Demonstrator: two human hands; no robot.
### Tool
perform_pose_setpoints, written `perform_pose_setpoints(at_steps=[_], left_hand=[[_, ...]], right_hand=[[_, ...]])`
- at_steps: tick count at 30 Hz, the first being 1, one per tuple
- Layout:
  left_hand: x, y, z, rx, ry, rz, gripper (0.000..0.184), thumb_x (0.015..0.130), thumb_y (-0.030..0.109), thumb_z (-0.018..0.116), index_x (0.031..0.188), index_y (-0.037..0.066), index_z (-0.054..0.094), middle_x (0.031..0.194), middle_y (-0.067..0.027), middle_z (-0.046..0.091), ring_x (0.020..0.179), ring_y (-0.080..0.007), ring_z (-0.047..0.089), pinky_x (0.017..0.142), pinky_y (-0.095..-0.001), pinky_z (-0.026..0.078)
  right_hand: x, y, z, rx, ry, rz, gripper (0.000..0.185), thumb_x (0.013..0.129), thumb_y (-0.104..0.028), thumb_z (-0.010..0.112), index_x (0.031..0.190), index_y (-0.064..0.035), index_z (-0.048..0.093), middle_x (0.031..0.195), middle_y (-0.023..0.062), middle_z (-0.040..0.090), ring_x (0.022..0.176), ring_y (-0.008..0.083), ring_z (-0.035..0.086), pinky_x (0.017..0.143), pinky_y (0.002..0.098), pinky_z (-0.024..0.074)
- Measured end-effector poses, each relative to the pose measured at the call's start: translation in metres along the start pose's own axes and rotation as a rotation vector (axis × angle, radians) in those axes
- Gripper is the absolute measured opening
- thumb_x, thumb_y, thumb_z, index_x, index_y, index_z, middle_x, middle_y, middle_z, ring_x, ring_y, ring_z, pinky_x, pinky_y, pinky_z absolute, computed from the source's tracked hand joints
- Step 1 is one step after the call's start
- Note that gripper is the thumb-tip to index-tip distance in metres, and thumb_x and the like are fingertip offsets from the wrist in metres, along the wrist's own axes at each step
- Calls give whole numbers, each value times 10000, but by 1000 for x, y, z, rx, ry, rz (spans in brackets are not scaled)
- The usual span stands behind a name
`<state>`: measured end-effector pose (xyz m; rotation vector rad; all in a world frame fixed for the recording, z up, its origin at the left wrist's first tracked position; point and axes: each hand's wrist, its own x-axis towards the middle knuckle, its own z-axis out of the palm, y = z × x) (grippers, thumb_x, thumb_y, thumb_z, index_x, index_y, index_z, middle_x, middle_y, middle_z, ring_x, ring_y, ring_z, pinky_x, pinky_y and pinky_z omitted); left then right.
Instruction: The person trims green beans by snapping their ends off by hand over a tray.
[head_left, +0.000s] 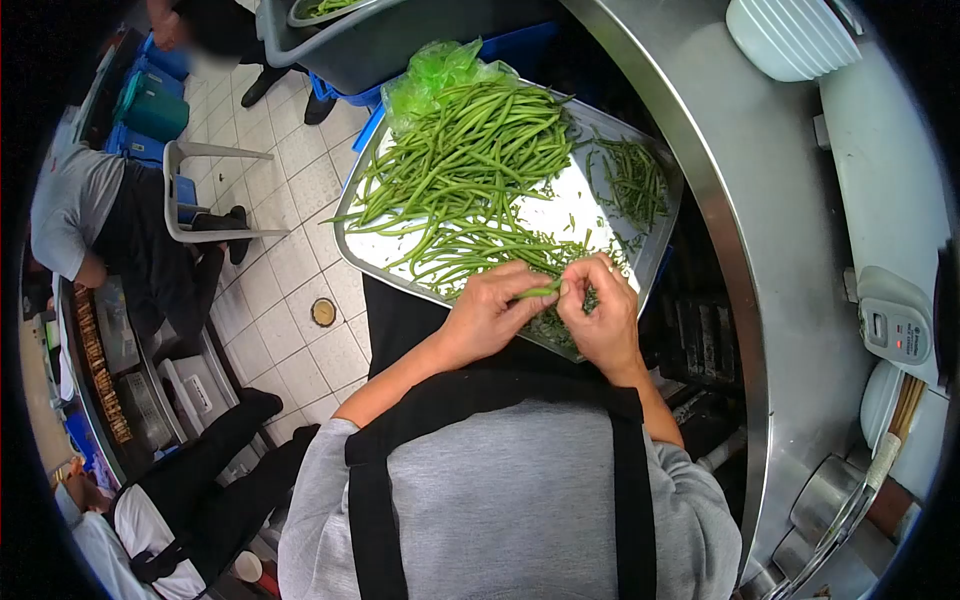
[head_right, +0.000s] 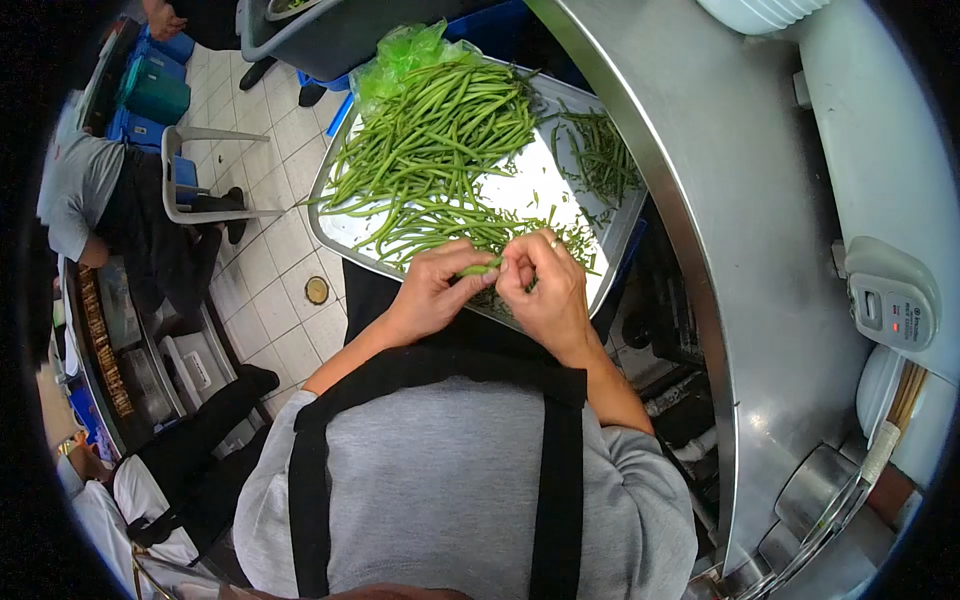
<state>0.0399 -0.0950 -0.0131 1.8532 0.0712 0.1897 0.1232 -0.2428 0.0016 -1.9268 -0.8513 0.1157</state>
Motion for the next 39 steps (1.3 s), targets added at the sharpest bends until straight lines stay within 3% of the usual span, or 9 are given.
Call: perform_pose_setpoints(at_steps=[4, 5, 7, 11, 23, 29, 32, 35, 39], left_hand=[[-5, -13, 0, -251, 155, -43, 193, 912, 205, 593, 881, 25, 656, 730, -9, 556, 626, -116, 485, 560, -255, 397], [-10, -12, -7, -565, 130, -374, 188, 932, 213, 567, 897, 35, 617, 715, 13, 521, 575, -71, 420, 503, -221, 339], [-4, -22, -14, -924, 272, -364, 204, 962, 236, 522, 940, 44, 586, 640, 38, 425, 510, -35, 323, 445, -190, 230], [1, -26, -24, -1068, 441, -429, 202, 970, 234, 503, 971, 38, 548, 674, 25, 426, 525, -44, 348, 425, -180, 213], [-3, -30, -19, -1088, 479, -318, 190, 968, 233, 508, 965, 45, 537, 692, 15, 433, 548, -53, 382, 431, -176, 233], [-9, -29, -20, -1001, 439, -214, 182, 973, 220, 490, 980, 44, 539, 754, 3, 439, 611, -67, 405, 478, -190, 276], [-10, -26, -16, -836, 417, -83, 184, 972, 211, 484, 985, 39, 548, 857, -12, 454, 666, -76, 420, 512, -195, 301], [-9, -22, -16, -779, 437, -14, 194, 970, 188, 484, 979, 16, 574, 1004, -25, 453, 713, -73, 434, 526, -192, 313], [-8, -21, -19, -820, 474, 12, 204, 974, 151, 475, 982, -11, 599, 1027, -35, 436, 698, -61, 423, 503, -189, 299]], right_hand=[[11, 44, 1, 509, 188, 308, 47, 849, -3, 559, 890, -23, 548, 735, -23, 514, 595, 46, 473, 527, 202, 387], [18, 45, -4, 523, 194, 322, 44, 865, -6, 548, 907, -20, 547, 742, -35, 509, 616, 34, 470, 533, 191, 377], [17, 42, -4, 343, 45, 316, 123, 875, -48, 561, 995, -33, 581, 735, -17, 524, 629, 55, 484, 565, 207, 400], [10, 34, 3, 120, -272, 155, 219, 870, -148, 601, 1065, -52, 621, 803, 54, 573, 674, 148, 543, 637, 267, 446], [5, 22, 11, 25, -373, 169, 153, 842, -145, 636, 861, 7, 646, 716, 115, 579, 627, 251, 563, 588, 352, 446], [5, 31, 17, 83, -238, 203, 89, 855, -53, 582, 863, 20, 632, 742, 43, 619, 586, 99, 505, 535, 256, 411], [16, 53, 22, 395, -146, 473, 107, 894, -85, 544, 888, 5, 602, 760, 24, 600, 566, 60, 465, 526, 237, 411], [31, 47, 34, 860, -60, 539, 107, 898, -104, 541, 887, -3, 575, 757, 27, 572, 553, 74, 452, 544, 245, 430], [38, 43, 40, 1061, -23, 597, 85, 895, -77, 529, 883, -4, 571, 790, 55, 568, 545, 88, 465, 556, 266, 476]])
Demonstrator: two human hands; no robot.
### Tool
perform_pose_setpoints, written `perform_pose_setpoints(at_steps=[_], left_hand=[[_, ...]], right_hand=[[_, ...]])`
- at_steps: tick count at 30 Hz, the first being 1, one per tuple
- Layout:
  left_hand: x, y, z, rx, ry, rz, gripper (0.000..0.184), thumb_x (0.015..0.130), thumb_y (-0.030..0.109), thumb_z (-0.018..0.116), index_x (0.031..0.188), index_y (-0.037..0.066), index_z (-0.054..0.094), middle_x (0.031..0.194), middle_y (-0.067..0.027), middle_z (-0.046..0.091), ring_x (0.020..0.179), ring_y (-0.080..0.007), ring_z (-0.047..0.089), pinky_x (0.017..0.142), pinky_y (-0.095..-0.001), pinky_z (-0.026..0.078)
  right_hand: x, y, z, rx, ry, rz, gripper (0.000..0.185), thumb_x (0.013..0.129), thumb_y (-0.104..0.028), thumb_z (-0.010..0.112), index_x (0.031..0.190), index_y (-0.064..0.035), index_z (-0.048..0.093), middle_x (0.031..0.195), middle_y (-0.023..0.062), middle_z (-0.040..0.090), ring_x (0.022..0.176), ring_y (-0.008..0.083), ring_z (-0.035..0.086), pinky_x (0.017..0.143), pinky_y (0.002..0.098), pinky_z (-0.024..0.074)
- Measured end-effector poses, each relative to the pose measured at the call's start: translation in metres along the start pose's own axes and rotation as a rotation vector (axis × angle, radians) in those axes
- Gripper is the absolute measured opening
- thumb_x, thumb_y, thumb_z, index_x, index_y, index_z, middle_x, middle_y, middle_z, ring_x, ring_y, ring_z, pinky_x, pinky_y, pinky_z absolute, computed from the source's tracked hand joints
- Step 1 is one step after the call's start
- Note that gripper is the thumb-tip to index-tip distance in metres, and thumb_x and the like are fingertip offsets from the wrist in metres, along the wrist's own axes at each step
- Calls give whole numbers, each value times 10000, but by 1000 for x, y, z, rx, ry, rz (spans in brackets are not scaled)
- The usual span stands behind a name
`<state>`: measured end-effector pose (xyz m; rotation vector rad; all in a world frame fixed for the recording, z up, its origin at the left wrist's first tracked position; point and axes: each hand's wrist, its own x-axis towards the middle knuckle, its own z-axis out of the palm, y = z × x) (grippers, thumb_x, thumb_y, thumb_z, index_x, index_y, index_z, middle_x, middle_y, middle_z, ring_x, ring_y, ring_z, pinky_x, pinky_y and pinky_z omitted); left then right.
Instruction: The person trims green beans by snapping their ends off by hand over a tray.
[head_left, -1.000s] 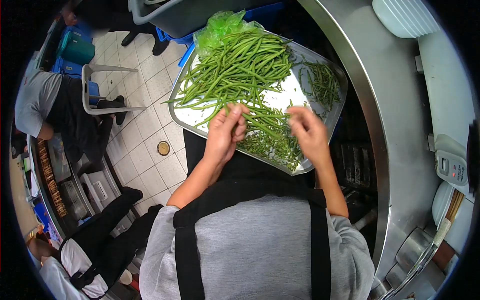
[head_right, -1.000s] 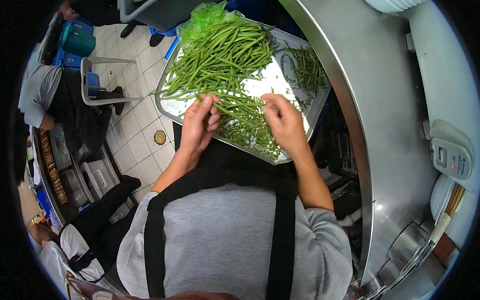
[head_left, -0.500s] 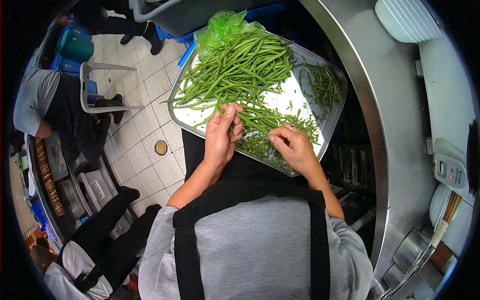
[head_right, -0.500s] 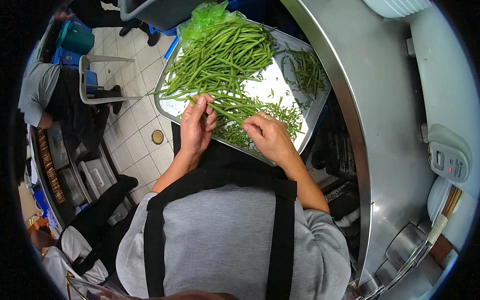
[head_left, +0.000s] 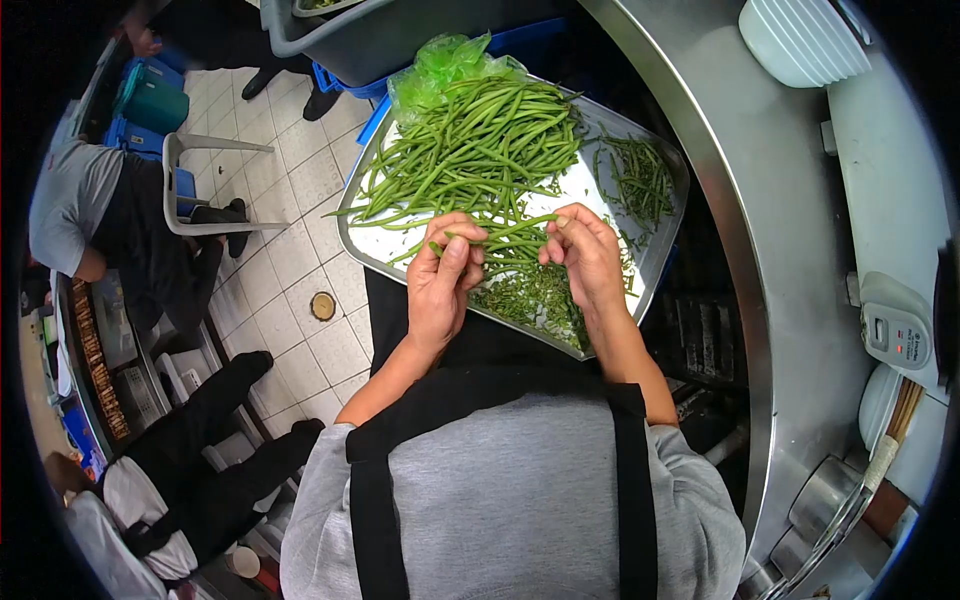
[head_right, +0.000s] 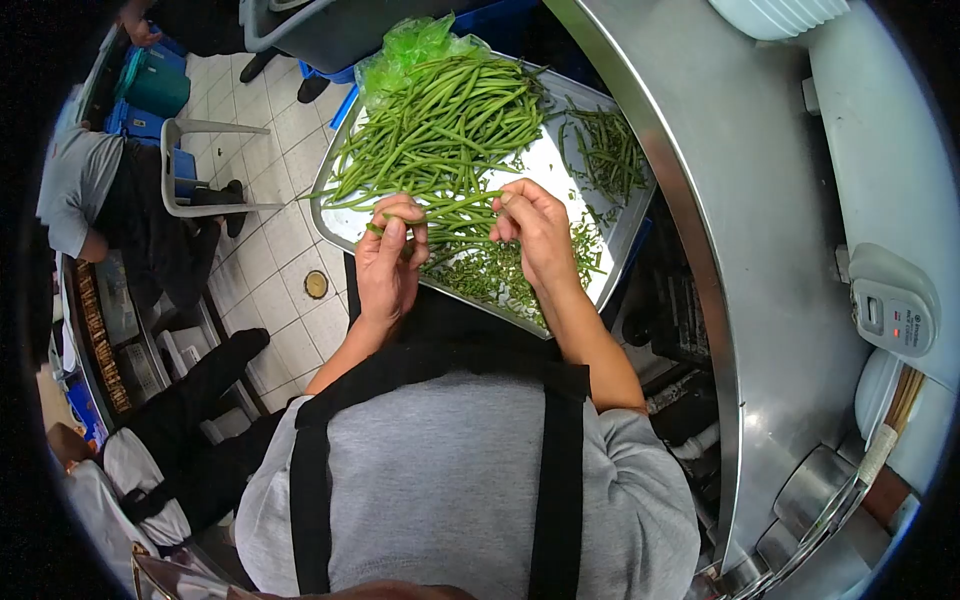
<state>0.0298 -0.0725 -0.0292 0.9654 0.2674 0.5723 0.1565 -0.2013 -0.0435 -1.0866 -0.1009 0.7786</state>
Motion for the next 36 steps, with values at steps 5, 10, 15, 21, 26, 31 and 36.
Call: perform_pose_setpoints(at_steps=[5, 10, 15, 21, 26, 31, 36], left_hand=[[-2, -5, -1, -3, -30, 14, 198, 971, 142, 481, 989, -13, 601, 1052, -37, 441, 714, -64, 434, 506, -191, 301], [-5, 0, 8, 17, 2, 47, 174, 964, 135, 492, 953, -3, 598, 1054, -42, 460, 695, -66, 436, 516, -188, 323], [8, 34, -25, 21, 139, 332, 160, 971, 160, 474, 899, 30, 533, 945, -66, 493, 742, -84, 447, 520, -201, 357], [18, 26, -47, 204, 256, 54, 178, 984, 209, 465, 927, 51, 525, 737, -12, 488, 663, -77, 430, 535, -206, 351], [16, 2, -53, 815, 26, -137, 198, 904, 183, 616, 1046, 47, 631, 799, -20, 618, 689, -106, 545, 619, -248, 444], [20, -4, -24, 1176, -191, 61, 264, 835, 135, 650, 1090, 67, 634, 828, -135, 608, 728, -281, 605, 667, -375, 478], [21, -9, -10, 1328, -380, 72, 205, 788, 102, 663, 988, 56, 655, 810, -159, 584, 750, -351, 599, 660, -408, 485]], right_hand=[[-6, -5, -1, 151, -16, -5, 84, 895, -85, 522, 891, -14, 566, 787, 47, 558, 552, 97, 469, 574, 320, 508], [-7, -13, -5, 214, 17, -48, 90, 898, -95, 512, 876, -22, 559, 773, 43, 548, 550, 104, 475, 584, 347, 530], [14, -33, -60, -41, 195, -56, 90, 884, -93, 520, 904, -32, 583, 706, 51, 533, 590, 145, 534, 610, 349, 529], [14, -11, -29, -1399, -7, -439, 129, 824, -75, 584, 933, -71, 652, 841, 144, 604, 735, 312, 608, 681, 369, 487], [18, 11, -8, -1584, -113, -385, 88, 806, -117, 637, 869, -60, 658, 861, 123, 596, 814, 309, 612, 726, 405, 489], [0, -3, -2, -1604, -172, -670, 91, 760, -95, 676, 847, -74, 665, 844, 69, 600, 779, 254, 598, 711, 371, 439], [-13, -16, 2, -1570, -164, -871, 96, 735, -105, 681, 820, -74, 649, 799, 62, 588, 715, 244, 570, 707, 375, 410]])
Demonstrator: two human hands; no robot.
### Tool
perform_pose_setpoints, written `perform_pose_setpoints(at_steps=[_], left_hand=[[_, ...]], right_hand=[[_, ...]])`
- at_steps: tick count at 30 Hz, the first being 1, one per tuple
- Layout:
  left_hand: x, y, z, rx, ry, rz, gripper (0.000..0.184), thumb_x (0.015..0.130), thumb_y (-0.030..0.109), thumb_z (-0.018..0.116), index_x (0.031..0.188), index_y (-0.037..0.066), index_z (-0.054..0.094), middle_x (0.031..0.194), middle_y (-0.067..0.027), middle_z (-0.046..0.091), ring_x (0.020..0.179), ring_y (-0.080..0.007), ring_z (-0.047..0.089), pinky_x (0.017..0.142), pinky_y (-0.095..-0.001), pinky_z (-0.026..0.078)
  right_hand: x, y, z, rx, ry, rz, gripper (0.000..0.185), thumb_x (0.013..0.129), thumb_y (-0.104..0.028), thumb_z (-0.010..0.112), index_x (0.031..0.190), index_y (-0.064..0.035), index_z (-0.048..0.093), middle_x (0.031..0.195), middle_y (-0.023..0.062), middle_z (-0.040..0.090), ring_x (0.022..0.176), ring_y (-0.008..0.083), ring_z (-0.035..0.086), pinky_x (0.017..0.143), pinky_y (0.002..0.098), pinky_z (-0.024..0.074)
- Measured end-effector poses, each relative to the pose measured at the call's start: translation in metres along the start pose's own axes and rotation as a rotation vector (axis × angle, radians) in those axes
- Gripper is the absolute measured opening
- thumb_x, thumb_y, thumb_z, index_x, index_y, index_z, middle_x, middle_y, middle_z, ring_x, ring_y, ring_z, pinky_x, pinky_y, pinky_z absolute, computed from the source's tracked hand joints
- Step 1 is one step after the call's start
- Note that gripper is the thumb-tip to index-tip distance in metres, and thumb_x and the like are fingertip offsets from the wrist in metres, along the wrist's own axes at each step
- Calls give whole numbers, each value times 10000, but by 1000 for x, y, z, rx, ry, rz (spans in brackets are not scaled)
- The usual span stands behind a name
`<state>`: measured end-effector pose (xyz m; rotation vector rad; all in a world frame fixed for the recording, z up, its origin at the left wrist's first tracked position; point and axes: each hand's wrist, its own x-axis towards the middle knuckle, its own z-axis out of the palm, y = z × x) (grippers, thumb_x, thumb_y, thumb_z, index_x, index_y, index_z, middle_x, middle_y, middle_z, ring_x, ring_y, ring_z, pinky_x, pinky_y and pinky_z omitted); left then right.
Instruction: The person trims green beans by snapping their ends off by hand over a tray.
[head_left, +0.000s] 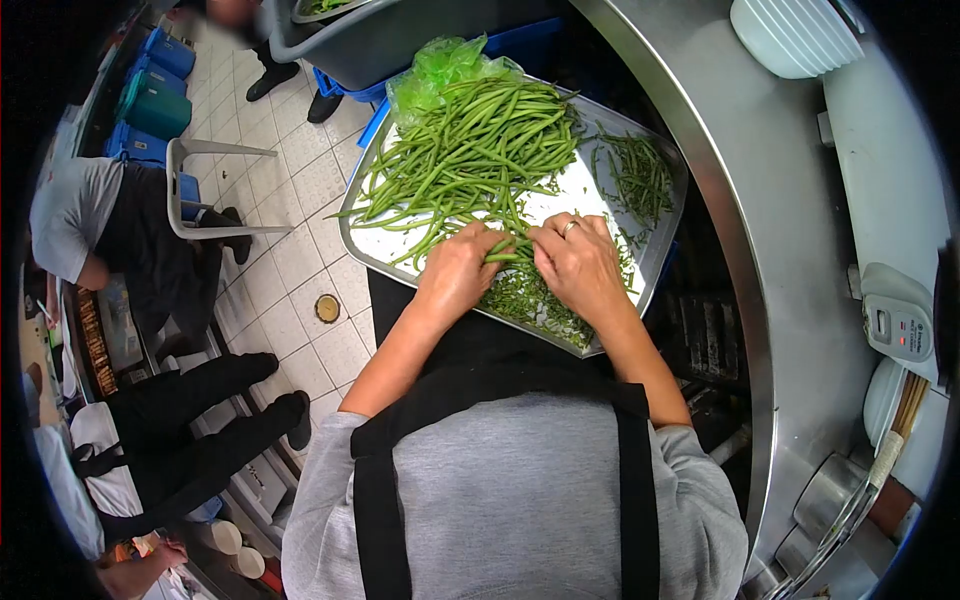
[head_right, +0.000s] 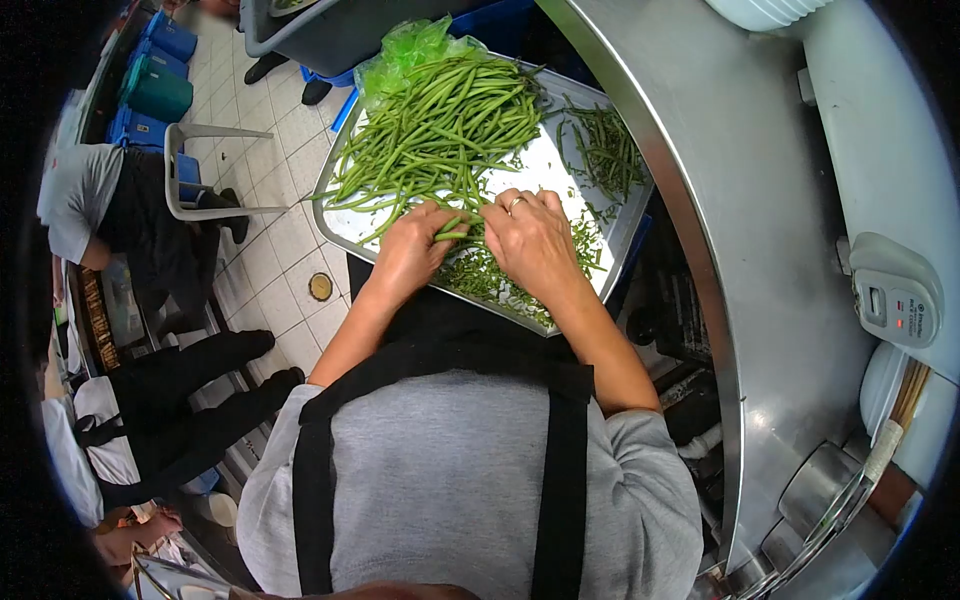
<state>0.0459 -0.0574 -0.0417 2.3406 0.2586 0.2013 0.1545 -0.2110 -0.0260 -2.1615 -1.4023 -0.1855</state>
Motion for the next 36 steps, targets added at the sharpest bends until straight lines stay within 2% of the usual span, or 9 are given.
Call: perform_pose_setpoints(at_steps=[4, 7, 10, 13, 15, 19, 30, 34, 36], left_hand=[[-1, 9, -1, -229, 36, 79, 144, 794, 96, 655, 911, 14, 636, 743, -131, 577, 696, -302, 611, 628, -398, 482], [-6, 7, 1, -473, -79, -37, 132, 842, 120, 642, 918, 16, 614, 713, -61, 584, 599, -173, 562, 548, -323, 450], [-10, 11, -2, -883, -210, -440, 127, 904, 163, 607, 926, 40, 588, 741, -4, 592, 552, -69, 464, 494, -232, 380], [-5, 2, 0, -1010, -6, -383, 136, 942, 201, 564, 949, 65, 563, 812, -11, 636, 522, -31, 438, 460, -183, 331], [-2, 6, -2, -1057, 123, -412, 135, 945, 199, 557, 944, 64, 549, 829, -26, 647, 523, -32, 455, 447, -179, 334], [0, 5, -2, -1091, 251, -413, 133, 949, 195, 547, 949, 63, 531, 885, -58, 660, 529, -35, 481, 427, -163, 331], [-12, 7, 0, -1205, 220, -284, 150, 958, 171, 520, 1055, 61, 551, 881, -10, 600, 661, -26, 464, 467, -152, 306], [-12, 15, 0, -1194, 232, -207, 131, 961, 176, 513, 1020, 66, 554, 909, -2, 597, 696, -24, 442, 509, -151, 317], [-13, 14, -1, -1169, 259, -198, 126, 962, 177, 512, 1011, 67, 552, 917, -4, 596, 698, -24, 442, 512, -147, 315]], right_hand=[[-2, 2, 0, 213, 108, 147, 64, 746, -46, 657, 806, -41, 635, 747, 68, 578, 635, 199, 565, 616, 317, 431], [-3, 2, 4, 468, 213, 286, 55, 787, 18, 604, 834, 1, 628, 712, 74, 562, 548, 118, 534, 500, 230, 413], [-10, 22, 10, 804, 230, 615, 107, 803, 26, 600, 899, -11, 630, 766, 23, 559, 613, 91, 521, 565, 230, 415], [-15, 17, 2, 707, -6, 597, 148, 843, -28, 600, 984, -26, 642, 782, 11, 555, 669, 84, 525, 597, 234, 423], [-18, 4, -4, 591, -140, 444, 148, 847, -102, 628, 975, -37, 663, 768, 34, 566, 684, 115, 532, 613, 251, 428], [-24, -23, 0, 716, -353, 470, 168, 821, -154, 677, 920, -19, 666, 734, 50, 569, 645, 136, 531, 590, 265, 427], [-27, 5, 10, 653, -36, 536, 117, 845, -72, 558, 782, -1, 627, 699, 21, 561, 585, 80, 483, 536, 234, 380], [-20, 18, 19, 1085, 65, 784, 80, 794, -53, 556, 794, 2, 614, 665, 26, 557, 563, 91, 496, 512, 241, 385], [-14, 10, 24, 801, 135, 658, 76, 800, -51, 552, 816, -4, 610, 673, 20, 560, 550, 93, 490, 496, 227, 379]])
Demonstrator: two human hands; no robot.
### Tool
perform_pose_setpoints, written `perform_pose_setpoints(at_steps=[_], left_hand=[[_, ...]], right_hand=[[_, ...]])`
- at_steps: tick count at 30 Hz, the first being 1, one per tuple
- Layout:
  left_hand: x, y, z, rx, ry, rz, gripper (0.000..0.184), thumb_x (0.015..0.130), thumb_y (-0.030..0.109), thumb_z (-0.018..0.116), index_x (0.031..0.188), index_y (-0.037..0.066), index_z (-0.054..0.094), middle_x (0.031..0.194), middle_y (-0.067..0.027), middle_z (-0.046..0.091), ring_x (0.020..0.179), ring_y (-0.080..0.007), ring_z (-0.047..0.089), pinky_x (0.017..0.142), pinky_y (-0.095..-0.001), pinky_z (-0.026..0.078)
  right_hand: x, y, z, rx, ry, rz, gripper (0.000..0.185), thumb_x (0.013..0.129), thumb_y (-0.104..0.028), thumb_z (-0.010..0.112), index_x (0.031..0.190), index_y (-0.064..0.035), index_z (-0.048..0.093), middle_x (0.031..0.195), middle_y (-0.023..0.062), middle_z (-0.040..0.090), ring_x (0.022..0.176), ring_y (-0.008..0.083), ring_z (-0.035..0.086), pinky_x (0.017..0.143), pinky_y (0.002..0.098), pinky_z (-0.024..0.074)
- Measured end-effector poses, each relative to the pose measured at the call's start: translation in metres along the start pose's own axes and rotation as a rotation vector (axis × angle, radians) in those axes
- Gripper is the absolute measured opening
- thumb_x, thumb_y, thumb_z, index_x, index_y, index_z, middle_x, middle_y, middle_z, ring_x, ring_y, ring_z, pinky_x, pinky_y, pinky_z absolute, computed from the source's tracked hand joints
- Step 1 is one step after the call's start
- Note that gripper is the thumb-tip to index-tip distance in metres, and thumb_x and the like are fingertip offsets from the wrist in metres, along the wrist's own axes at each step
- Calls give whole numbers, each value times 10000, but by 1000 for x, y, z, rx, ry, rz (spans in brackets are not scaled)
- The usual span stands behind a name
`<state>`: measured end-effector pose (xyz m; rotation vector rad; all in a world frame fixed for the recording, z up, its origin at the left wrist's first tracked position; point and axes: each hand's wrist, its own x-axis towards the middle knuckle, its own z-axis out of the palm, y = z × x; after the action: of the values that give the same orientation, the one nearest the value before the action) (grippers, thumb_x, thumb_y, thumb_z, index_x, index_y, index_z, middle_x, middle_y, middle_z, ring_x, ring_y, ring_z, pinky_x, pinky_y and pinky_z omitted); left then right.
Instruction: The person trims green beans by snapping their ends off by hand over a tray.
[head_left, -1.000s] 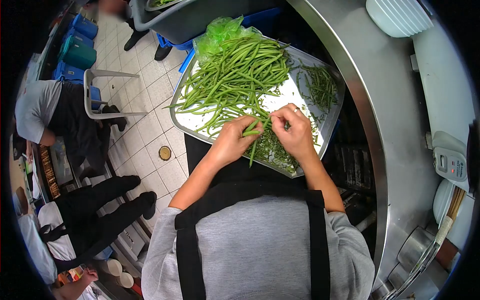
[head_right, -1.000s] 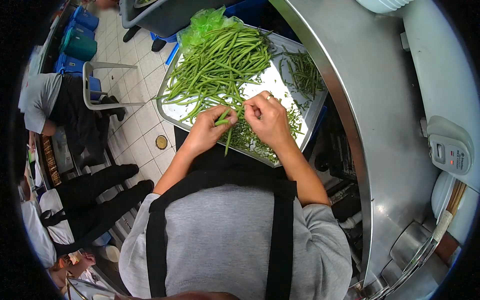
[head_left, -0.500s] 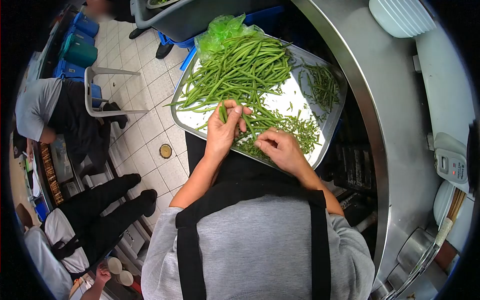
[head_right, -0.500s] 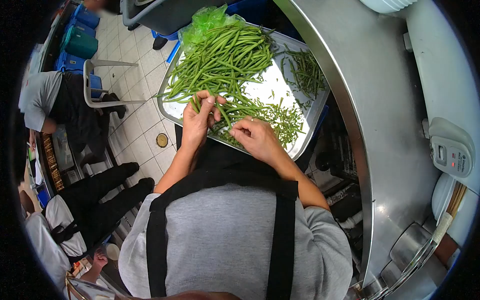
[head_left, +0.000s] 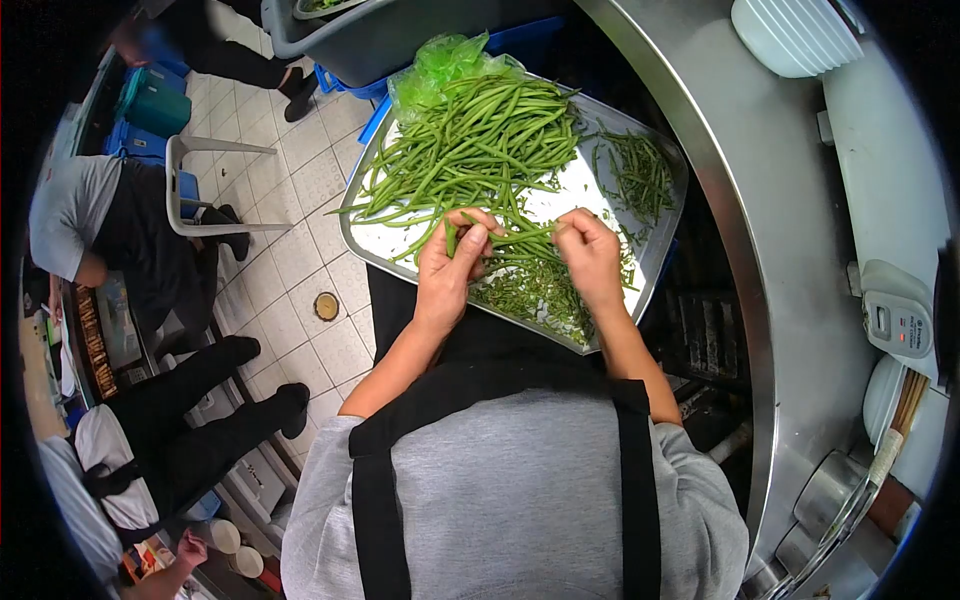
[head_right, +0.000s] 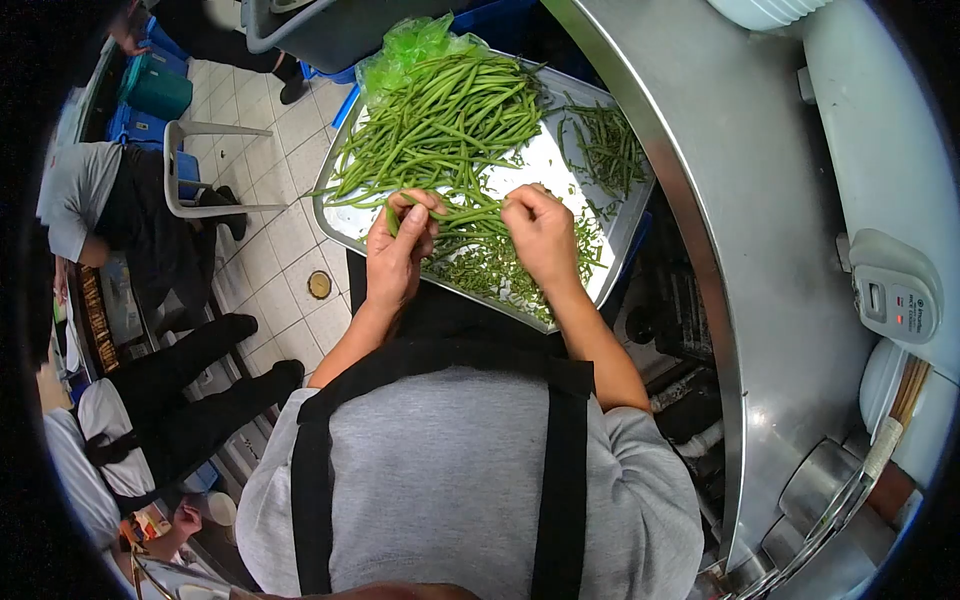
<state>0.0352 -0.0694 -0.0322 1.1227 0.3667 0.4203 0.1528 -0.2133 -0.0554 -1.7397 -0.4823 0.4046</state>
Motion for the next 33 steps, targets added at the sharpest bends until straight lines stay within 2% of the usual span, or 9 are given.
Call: perform_pose_setpoints(at_steps=[3, 6, 8, 11, 14, 22, 26, 27, 33], left_hand=[[-2, 2, -1, -6, 34, 8, 124, 963, 179, 505, 1005, 68, 541, 871, 2, 573, 685, -26, 431, 503, -149, 302], [-1, 3, -6, -204, 21, -22, 121, 963, 193, 504, 988, 76, 524, 823, 5, 538, 662, -32, 418, 483, -160, 291], [6, 5, -13, -355, 112, 20, 114, 962, 201, 499, 962, 87, 498, 792, -5, 497, 640, -56, 425, 456, -170, 281], [13, 15, -24, -323, 226, 60, 133, 962, 210, 492, 965, 77, 483, 733, -3, 454, 620, -82, 417, 464, -183, 294], [14, 8, -36, -363, 131, 84, 140, 963, 211, 490, 964, 71, 483, 677, 5, 422, 567, -84, 375, 479, -193, 298], [7, -8, -19, 142, 120, -168, 142, 948, 204, 553, 946, 63, 575, 640, 49, 443, 545, -8, 379, 485, -184, 317], [8, -20, -13, 600, -21, 162, 211, 933, 193, 570, 1061, 32, 618, 706, -25, 608, 612, -106, 524, 593, -299, 456], [5, -14, -9, 684, -47, 131, 234, 888, 163, 612, 1095, 56, 630, 742, -91, 610, 641, -220, 585, 650, -368, 475], [-1, -6, 4, 1076, -249, 210, 209, 793, 128, 684, 991, 59, 672, 760, -150, 550, 693, -349, 582, 630, -404, 467]], right_hand=[[-3, -18, 11, -562, 102, -399, 68, 807, -44, 538, 766, -6, 578, 646, 8, 516, 555, 107, 497, 507, 235, 392], [-1, -14, 7, 6, -71, 11, 81, 803, -45, 528, 734, -14, 555, 629, 7, 485, 549, 112, 485, 533, 244, 404], [12, 1, -11, 802, -177, 239, 92, 827, -55, 513, 755, -23, 559, 658, 4, 511, 530, 84, 427, 526, 239, 373], [19, -7, -35, 273, -68, 264, 143, 870, -135, 571, 774, -32, 596, 666, 41, 552, 542, 152, 509, 535, 298, 426], [15, -2, -45, -828, 28, -198, 135, 850, -185, 620, 819, -53, 626, 759, 93, 604, 637, 285, 590, 610, 388, 467], [-8, 7, 0, -932, -156, -293, 122, 789, -141, 640, 864, -61, 587, 835, 124, 573, 770, 292, 603, 699, 412, 454], [-10, -4, -4, -939, -191, -368, 130, 765, -97, 640, 871, -66, 572, 831, 101, 564, 788, 266, 599, 707, 388, 432], [-12, -9, -5, -905, -181, -422, 135, 758, -87, 645, 873, -69, 576, 832, 95, 563, 771, 266, 590, 707, 381, 432], [-22, -25, -9, -716, -111, -645, 175, 724, -33, 662, 881, -65, 590, 848, 91, 585, 753, 255, 578, 717, 354, 431]])
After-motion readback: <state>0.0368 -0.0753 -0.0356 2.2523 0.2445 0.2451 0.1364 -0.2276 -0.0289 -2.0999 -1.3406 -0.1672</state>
